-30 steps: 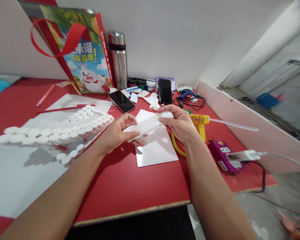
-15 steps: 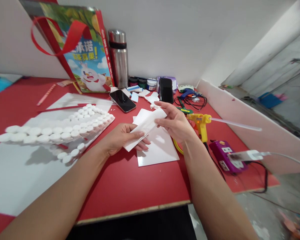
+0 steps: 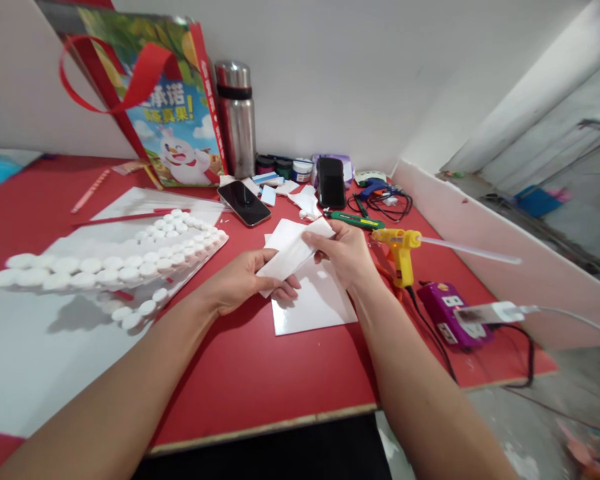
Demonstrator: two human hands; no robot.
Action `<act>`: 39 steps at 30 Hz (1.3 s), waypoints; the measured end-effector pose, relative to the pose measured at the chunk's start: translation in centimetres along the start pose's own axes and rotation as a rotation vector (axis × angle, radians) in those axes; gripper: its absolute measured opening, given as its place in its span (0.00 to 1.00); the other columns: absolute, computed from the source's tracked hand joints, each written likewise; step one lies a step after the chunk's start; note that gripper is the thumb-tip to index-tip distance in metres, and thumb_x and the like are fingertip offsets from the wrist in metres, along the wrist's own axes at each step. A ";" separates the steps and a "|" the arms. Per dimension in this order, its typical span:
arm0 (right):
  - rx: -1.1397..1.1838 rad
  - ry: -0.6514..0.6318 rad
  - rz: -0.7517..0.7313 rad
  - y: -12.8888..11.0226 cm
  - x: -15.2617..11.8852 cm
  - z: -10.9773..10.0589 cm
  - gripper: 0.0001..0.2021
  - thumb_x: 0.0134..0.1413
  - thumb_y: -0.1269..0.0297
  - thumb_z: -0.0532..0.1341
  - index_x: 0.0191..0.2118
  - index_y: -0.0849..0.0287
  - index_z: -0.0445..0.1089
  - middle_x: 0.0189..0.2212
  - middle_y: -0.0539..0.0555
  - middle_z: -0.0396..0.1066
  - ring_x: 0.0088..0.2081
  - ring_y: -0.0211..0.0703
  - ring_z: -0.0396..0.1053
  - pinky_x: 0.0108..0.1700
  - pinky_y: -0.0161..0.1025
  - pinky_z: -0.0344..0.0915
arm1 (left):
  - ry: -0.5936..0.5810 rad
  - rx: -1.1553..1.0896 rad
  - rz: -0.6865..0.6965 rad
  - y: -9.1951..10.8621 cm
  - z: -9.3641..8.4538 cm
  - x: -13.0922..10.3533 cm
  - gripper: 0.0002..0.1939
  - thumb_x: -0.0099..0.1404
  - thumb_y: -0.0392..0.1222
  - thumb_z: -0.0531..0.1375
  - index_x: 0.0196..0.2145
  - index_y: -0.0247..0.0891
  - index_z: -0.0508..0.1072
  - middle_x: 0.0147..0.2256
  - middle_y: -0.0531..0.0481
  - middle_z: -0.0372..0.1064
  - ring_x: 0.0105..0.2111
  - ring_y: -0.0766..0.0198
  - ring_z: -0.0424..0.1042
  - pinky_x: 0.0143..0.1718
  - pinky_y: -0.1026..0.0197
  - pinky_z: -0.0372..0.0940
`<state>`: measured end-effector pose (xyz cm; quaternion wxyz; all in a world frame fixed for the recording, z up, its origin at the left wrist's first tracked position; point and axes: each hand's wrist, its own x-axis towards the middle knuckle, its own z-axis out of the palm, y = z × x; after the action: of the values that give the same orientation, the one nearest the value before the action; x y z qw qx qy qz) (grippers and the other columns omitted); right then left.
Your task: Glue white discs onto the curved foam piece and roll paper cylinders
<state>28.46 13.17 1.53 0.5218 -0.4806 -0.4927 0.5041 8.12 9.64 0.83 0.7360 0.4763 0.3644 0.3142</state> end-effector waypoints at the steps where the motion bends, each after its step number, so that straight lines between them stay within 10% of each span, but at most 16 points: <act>1: -0.023 0.005 -0.027 -0.1 0.0 -0.1 0.13 0.41 0.60 0.74 0.31 0.61 0.75 0.22 0.48 0.73 0.21 0.33 0.65 0.21 0.33 0.63 | -0.014 0.015 0.027 0.0 -0.1 0.0 0.12 0.57 0.29 0.66 0.40 0.30 0.76 0.33 0.43 0.79 0.28 0.62 0.77 0.33 0.60 0.71; 6: -0.027 0.012 -0.096 -0.6 -0.3 0.3 0.13 0.43 0.60 0.74 0.31 0.61 0.74 0.24 0.47 0.73 0.22 0.34 0.68 0.23 0.33 0.68 | -0.066 -0.072 0.035 0.1 -0.2 -0.1 0.20 0.48 0.25 0.57 0.40 0.30 0.76 0.32 0.45 0.76 0.25 0.68 0.65 0.27 0.65 0.59; 15: -0.030 0.002 -0.058 -0.7 -0.5 0.5 0.14 0.46 0.58 0.72 0.35 0.61 0.75 0.24 0.49 0.75 0.21 0.36 0.71 0.23 0.34 0.69 | -0.129 -0.263 -0.039 0.4 0.4 -0.1 0.18 0.69 0.48 0.59 0.47 0.29 0.73 0.35 0.35 0.77 0.22 0.68 0.60 0.21 0.63 0.46; 22: -0.142 0.084 -0.117 -0.9 -0.4 -0.1 0.12 0.49 0.56 0.70 0.32 0.59 0.73 0.24 0.49 0.73 0.22 0.37 0.69 0.24 0.35 0.68 | -0.039 -0.120 0.000 0.3 0.2 -0.2 0.17 0.67 0.46 0.66 0.47 0.33 0.68 0.36 0.39 0.78 0.21 0.74 0.54 0.23 0.65 0.46; 27: -1.018 0.195 -0.153 -4.8 -2.2 -1.8 0.06 0.61 0.63 0.59 0.38 0.58 0.73 0.31 0.58 0.78 0.36 0.53 0.77 0.37 0.43 0.70 | 0.041 -0.060 0.015 0.7 -0.3 -0.2 0.16 0.66 0.45 0.65 0.46 0.32 0.68 0.36 0.39 0.78 0.20 0.74 0.54 0.24 0.65 0.49; 30: -1.549 0.106 0.085 -6.5 -4.1 -2.2 0.12 0.63 0.66 0.56 0.48 0.65 0.71 0.39 0.70 0.78 0.43 0.65 0.78 0.40 0.49 0.68 | 0.061 -0.068 0.029 0.9 -0.5 -0.2 0.14 0.66 0.43 0.65 0.43 0.31 0.69 0.34 0.39 0.78 0.20 0.74 0.53 0.23 0.65 0.47; 39: -1.883 -0.103 0.222 -3.5 -6.2 -2.9 0.14 0.63 0.74 0.53 0.50 0.74 0.68 0.45 0.76 0.75 0.48 0.66 0.76 0.46 0.49 0.68 | 0.042 -0.090 0.042 1.1 -0.2 -0.4 0.12 0.64 0.43 0.67 0.37 0.30 0.72 0.34 0.38 0.79 0.19 0.77 0.52 0.23 0.65 0.47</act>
<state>31.48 6.82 4.71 -0.1533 -0.7249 -0.6707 -0.0329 7.63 9.80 1.87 0.7421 0.4434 0.3554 0.3555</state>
